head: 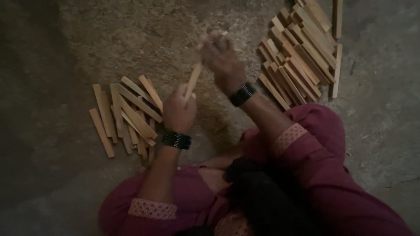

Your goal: The person sits on a concrete floor and sorts wooden sticks one at a time, moving each stick from a central pile into one of two separate piles on either side. The sticks are picked up by hand, briefly handled, and placed into the left or right group.

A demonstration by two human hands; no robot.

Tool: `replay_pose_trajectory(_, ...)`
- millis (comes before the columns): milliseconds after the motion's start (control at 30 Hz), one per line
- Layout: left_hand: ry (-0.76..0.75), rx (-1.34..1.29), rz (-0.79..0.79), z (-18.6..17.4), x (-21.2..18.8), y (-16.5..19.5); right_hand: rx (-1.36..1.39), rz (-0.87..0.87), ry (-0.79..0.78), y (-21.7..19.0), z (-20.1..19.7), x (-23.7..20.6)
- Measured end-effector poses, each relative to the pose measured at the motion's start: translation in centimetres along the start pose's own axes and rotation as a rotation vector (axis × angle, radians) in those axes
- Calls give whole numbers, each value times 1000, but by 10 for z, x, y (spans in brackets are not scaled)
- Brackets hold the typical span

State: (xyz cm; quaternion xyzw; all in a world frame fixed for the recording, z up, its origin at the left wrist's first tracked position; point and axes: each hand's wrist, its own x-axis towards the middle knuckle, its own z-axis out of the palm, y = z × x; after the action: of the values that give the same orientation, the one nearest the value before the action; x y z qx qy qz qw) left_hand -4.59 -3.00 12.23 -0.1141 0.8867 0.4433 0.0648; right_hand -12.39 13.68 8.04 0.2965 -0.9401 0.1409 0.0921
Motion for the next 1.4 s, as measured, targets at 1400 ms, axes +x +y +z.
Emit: replay_pose_trajectory(1400, -135, 147, -24, -6, 3, 5, 362, 127, 76, 7, 3, -5)
